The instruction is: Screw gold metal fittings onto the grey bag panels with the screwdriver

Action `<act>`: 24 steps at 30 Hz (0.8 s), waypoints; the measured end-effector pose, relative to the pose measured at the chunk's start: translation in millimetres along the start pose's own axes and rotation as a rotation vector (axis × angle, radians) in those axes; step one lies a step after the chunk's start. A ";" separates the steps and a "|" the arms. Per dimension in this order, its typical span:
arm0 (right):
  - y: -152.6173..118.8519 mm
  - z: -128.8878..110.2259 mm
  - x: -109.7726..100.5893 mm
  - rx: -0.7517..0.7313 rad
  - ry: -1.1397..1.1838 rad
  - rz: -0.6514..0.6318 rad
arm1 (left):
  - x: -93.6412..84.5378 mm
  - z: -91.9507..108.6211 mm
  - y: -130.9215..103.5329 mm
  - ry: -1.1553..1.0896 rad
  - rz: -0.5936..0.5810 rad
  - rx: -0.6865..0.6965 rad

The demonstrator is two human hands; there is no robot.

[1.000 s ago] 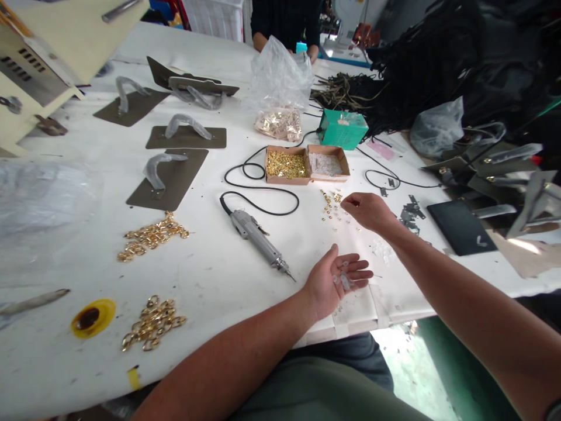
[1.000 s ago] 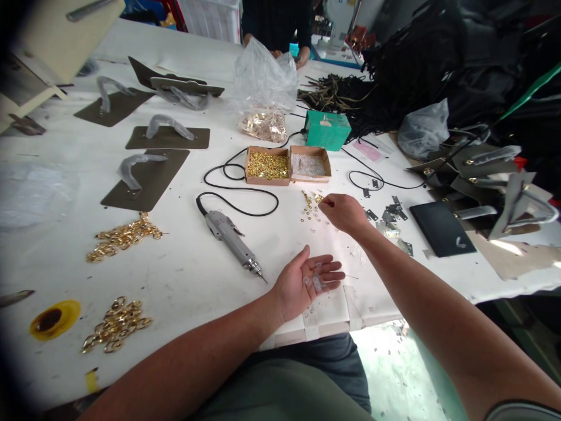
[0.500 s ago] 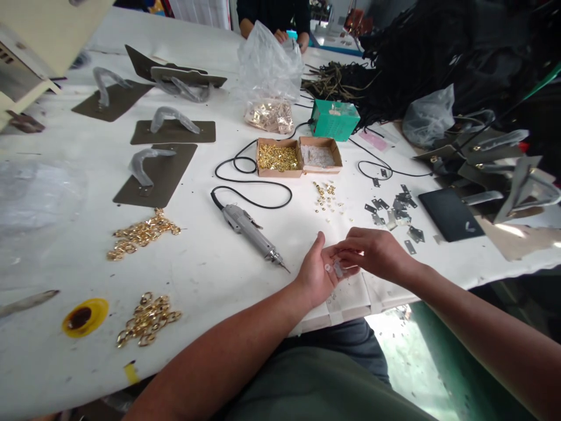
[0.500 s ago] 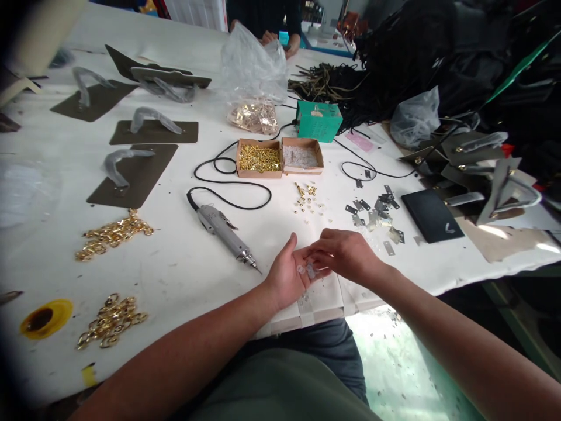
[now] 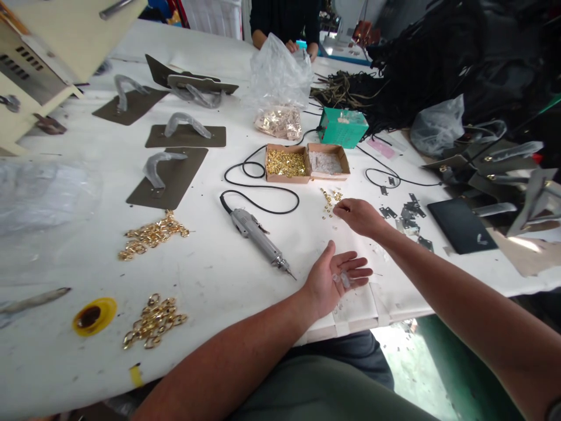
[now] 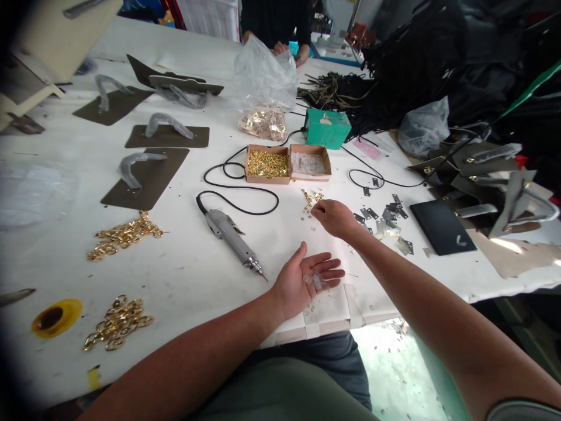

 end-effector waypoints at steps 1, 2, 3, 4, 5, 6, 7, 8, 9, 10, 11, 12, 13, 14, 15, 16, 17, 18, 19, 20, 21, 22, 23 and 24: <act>7.2 -0.4 0.4 0.012 -0.033 -0.001 | 0.0 -0.2 0.0 0.004 0.001 -0.001; 12.6 -0.7 1.1 0.028 -0.065 -0.002 | 0.0 -0.4 0.0 0.009 0.002 -0.001; 16.4 -0.7 1.9 0.048 -0.096 -0.003 | -0.1 -0.7 0.0 0.012 0.001 -0.001; 18.9 -0.6 2.9 0.069 -0.121 -0.004 | -0.2 -0.9 0.1 0.015 -0.001 -0.001; 20.3 -0.6 4.0 0.088 -0.139 -0.006 | -0.3 -1.1 0.1 0.016 -0.004 0.000; 21.1 -0.9 5.2 0.101 -0.152 -0.009 | -0.4 -1.2 0.1 0.016 -0.006 0.002; 21.5 -1.4 6.3 0.110 -0.160 -0.012 | -0.6 -1.2 0.1 0.016 -0.007 0.005; 21.6 -2.3 7.2 0.115 -0.165 -0.011 | -0.6 -1.3 0.1 0.017 -0.007 0.005; 21.6 -3.0 7.7 0.121 -0.170 -0.007 | -0.5 -1.4 0.0 0.020 -0.006 0.002; 21.6 -3.7 7.9 0.130 -0.180 -0.002 | -0.4 -1.5 -0.2 0.025 -0.004 -0.001; 21.7 -4.2 7.9 0.142 -0.194 0.005 | -0.2 -1.6 -0.3 0.029 -0.002 -0.005; 21.9 -4.5 7.8 0.155 -0.210 0.010 | 0.1 -1.6 -0.5 0.031 0.000 -0.008; 22.1 -4.6 7.7 0.168 -0.226 0.013 | 0.4 -1.6 -0.6 0.033 0.002 -0.010; 22.4 -4.5 7.6 0.180 -0.241 0.014 | 0.7 -1.6 -0.8 0.034 0.004 -0.011; 22.7 -4.4 7.3 0.190 -0.254 0.016 | 1.0 -1.6 -1.0 0.033 0.005 -0.011; 22.9 -4.5 6.9 0.194 -0.262 0.019 | 1.2 -1.6 -1.1 0.034 0.004 -0.010; 22.8 -4.8 6.3 0.195 -0.263 0.026 | 1.4 -1.6 -1.2 0.035 0.003 -0.009; 22.5 -5.3 5.4 0.191 -0.259 0.037 | 1.4 -1.7 -1.1 0.037 0.001 -0.008; 22.0 -5.9 4.5 0.186 -0.250 0.050 | 1.3 -1.7 -1.0 0.038 0.000 -0.006; 21.2 -6.5 3.7 0.181 -0.238 0.063 | 1.0 -1.8 -0.9 0.037 -0.001 -0.005; 20.2 -7.0 3.2 0.178 -0.226 0.072 | 0.7 -2.0 -0.6 0.035 -0.002 -0.006; 19.2 -7.5 3.0 0.177 -0.217 0.080 | 0.4 -2.1 -0.3 0.031 -0.004 -0.006; 18.3 -7.9 3.0 0.177 -0.214 0.084 | 0.2 -2.3 0.0 0.028 -0.007 -0.007; 17.4 -8.2 3.1 0.177 -0.215 0.085 | -0.1 -2.3 0.2 0.025 -0.009 -0.007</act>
Point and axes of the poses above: each hand's wrist, its own y-axis towards the middle knuckle, its own x-axis out of the palm, z = x × y, the point moved 6 cm from there along y, towards the middle knuckle, and after that the axes turned 10 degrees about -z, right-handed, at the moved point
